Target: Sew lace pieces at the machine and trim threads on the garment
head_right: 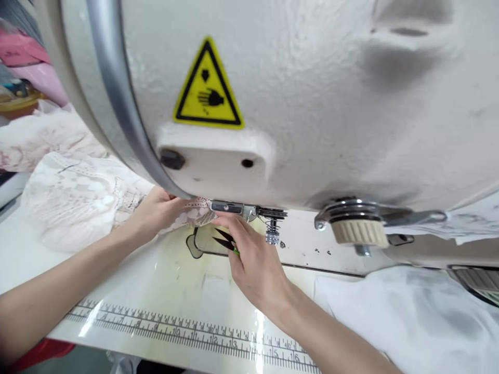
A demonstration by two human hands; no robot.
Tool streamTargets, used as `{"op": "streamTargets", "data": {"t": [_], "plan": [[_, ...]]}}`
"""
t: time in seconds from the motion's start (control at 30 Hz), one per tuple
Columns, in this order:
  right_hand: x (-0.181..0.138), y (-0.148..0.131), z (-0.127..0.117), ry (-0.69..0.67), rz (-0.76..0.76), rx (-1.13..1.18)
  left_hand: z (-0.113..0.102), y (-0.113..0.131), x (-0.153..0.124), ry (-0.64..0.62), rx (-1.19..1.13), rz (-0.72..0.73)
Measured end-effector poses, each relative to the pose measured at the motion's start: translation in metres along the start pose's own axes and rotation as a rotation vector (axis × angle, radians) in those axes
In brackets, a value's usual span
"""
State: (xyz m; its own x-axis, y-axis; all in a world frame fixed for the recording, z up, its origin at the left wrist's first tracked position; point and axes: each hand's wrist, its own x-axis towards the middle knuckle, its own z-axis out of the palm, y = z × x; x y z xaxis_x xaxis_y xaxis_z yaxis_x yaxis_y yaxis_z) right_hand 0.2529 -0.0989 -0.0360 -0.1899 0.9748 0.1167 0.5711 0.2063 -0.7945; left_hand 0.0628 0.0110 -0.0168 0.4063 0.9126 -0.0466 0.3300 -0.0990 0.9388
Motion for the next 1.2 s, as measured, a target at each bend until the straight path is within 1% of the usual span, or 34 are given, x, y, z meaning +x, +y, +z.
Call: {"op": "streamTargets", "data": {"t": [0.13, 0.27, 0.37, 0.47, 0.63, 0.8, 0.97, 1.2], "plan": [[0.000, -0.002, 0.001, -0.006, -0.046, -0.088, -0.004, -0.002, 0.002, -0.017, -0.125, -0.066], [0.000, -0.003, 0.002, -0.037, -0.057, -0.234, -0.006, -0.006, 0.002, -0.014, -0.244, -0.115], [0.001, -0.002, 0.005, -0.041, -0.094, -0.355, -0.007, -0.008, 0.002, -0.003, -0.267, -0.140], [0.000, -0.001, 0.008, -0.029, -0.137, -0.428, -0.007, -0.009, 0.003, 0.014, -0.272, -0.147], [-0.001, -0.001, 0.010, -0.014, -0.171, -0.454, -0.007, -0.011, 0.003, 0.032, -0.260, -0.140], [-0.002, -0.001, 0.009, -0.012, -0.174, -0.456, -0.006, -0.013, 0.003, 0.057, -0.261, -0.128], [-0.001, -0.001, 0.009, -0.010, -0.186, -0.458, -0.006, -0.010, 0.002, 0.031, -0.300, -0.153], [-0.001, 0.001, 0.009, 0.020, -0.216, -0.461, -0.007, -0.010, 0.002, 0.024, -0.337, -0.149]]}}
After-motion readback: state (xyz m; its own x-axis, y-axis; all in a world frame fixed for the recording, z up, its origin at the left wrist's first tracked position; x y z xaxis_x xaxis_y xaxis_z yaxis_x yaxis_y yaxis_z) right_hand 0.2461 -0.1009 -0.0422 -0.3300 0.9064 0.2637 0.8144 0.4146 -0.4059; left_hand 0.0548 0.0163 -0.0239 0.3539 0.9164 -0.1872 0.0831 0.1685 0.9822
